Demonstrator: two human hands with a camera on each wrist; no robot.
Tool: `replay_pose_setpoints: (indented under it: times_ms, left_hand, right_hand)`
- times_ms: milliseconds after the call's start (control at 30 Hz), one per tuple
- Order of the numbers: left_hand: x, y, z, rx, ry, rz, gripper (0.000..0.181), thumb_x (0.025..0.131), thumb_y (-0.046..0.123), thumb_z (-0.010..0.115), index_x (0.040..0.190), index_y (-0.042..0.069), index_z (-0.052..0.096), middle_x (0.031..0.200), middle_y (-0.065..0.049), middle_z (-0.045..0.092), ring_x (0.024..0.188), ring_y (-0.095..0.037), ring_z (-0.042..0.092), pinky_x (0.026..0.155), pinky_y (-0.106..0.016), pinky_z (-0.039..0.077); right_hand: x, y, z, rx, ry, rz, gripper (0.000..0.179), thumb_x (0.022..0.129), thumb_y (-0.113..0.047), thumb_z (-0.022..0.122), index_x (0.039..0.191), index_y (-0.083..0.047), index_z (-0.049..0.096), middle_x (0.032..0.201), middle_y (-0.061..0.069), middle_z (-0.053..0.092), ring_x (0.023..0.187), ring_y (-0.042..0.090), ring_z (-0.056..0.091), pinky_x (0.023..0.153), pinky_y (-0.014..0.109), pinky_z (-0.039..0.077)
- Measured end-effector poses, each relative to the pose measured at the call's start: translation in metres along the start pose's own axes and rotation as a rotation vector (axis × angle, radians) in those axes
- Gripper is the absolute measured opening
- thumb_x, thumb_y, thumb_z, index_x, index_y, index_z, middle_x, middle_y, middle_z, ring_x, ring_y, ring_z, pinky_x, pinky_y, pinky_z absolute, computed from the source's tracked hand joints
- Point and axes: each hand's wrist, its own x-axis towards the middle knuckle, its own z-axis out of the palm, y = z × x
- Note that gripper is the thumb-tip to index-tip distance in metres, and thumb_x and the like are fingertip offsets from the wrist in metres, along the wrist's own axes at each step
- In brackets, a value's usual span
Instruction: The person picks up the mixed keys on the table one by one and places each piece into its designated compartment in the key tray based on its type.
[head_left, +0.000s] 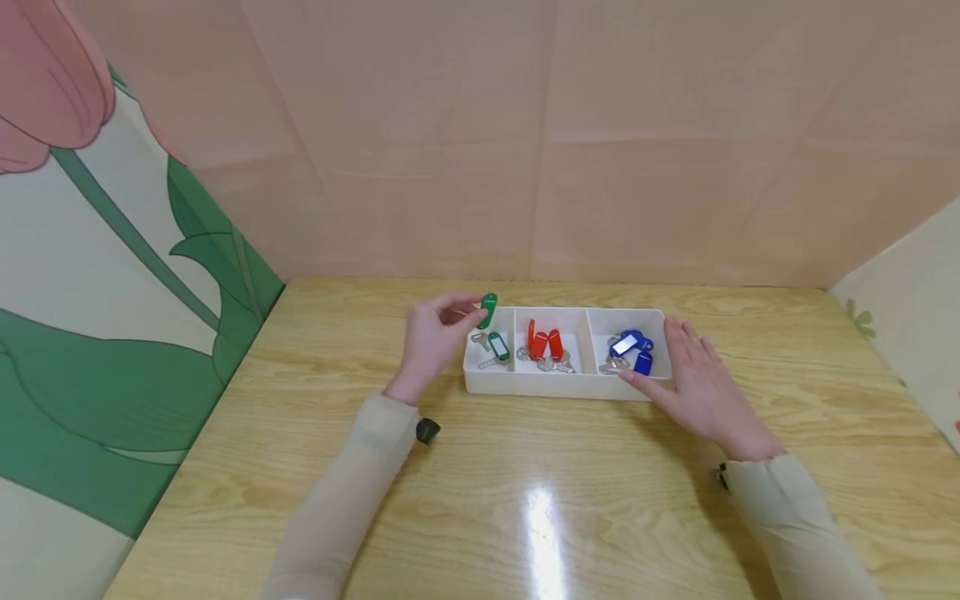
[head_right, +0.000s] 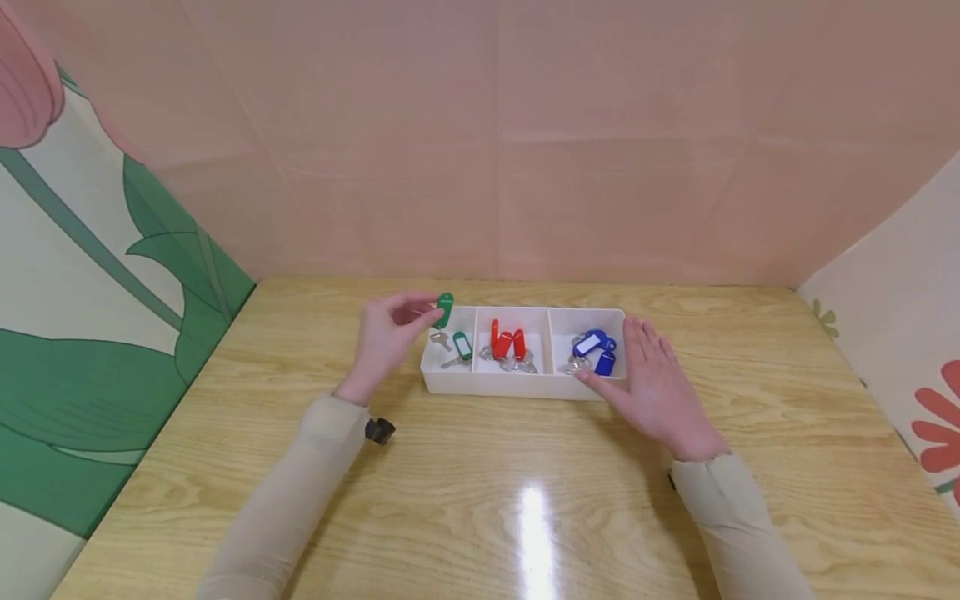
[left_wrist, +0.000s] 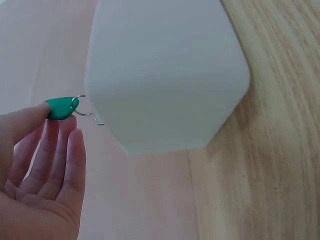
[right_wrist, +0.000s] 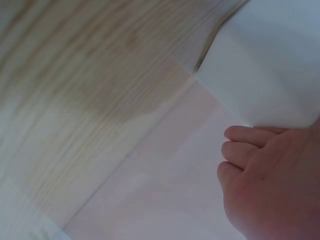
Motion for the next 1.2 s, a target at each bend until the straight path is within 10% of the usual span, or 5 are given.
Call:
replay_pose_setpoints:
  times_ms: [1200]
  left_hand:
    - [0.000, -0.021, 0.009, 0.226, -0.137, -0.033, 0.028, 0.097, 0.014, 0.073, 0.124, 0.010, 0.074, 0.115, -0.001, 0.073, 0.104, -0.024, 0.060, 0.087, -0.039, 0.051]
  right_hand:
    - [0.000, 0.002, 0.001, -0.003, 0.002, -0.009, 0.110, 0.096, -0.066, 0.055, 0.161, -0.002, -0.005, 0.167, 0.021, -0.005, 0.152, 0.038, -0.008, 0.121, 0.052, -0.008]
